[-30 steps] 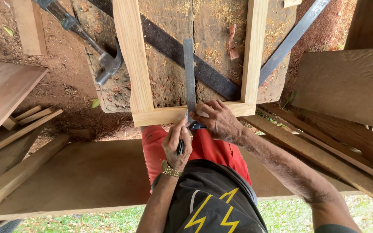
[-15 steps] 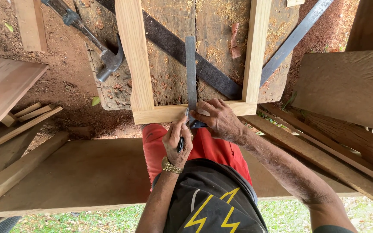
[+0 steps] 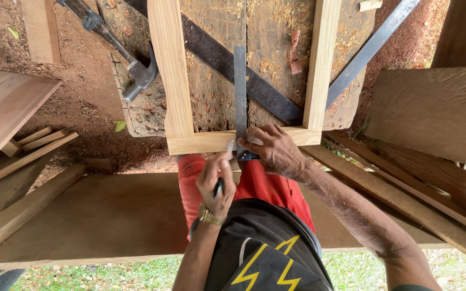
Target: Marking measurements on wooden frames using a square ruler and a marker for carpentry.
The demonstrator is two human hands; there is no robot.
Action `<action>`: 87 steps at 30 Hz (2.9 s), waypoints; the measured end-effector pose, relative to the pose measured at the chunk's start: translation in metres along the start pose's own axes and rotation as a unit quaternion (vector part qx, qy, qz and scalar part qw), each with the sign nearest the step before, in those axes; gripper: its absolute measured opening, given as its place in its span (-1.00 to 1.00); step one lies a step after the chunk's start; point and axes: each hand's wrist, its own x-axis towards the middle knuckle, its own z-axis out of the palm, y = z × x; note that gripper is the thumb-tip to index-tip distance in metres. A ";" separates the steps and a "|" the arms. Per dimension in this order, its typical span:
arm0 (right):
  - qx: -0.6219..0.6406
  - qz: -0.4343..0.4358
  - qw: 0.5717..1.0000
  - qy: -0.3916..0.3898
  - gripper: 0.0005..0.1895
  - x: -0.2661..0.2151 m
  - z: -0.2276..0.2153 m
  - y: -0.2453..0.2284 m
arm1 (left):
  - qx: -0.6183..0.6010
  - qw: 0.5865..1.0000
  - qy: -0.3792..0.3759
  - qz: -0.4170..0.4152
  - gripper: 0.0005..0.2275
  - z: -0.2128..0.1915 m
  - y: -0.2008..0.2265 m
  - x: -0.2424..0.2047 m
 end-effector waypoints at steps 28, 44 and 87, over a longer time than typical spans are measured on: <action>0.074 -0.010 0.997 0.021 -0.17 0.024 0.029 -0.017 | -0.401 0.800 0.047 -0.443 -0.79 0.004 -0.037 -0.018; 0.066 -0.019 0.997 0.032 -0.24 0.028 0.024 -0.019 | -0.403 0.795 0.047 -0.451 -0.84 0.004 -0.038 -0.017; 0.092 -0.018 0.995 0.029 -0.20 0.034 0.015 -0.022 | -0.097 0.992 0.020 -0.084 -0.53 -0.061 0.021 0.033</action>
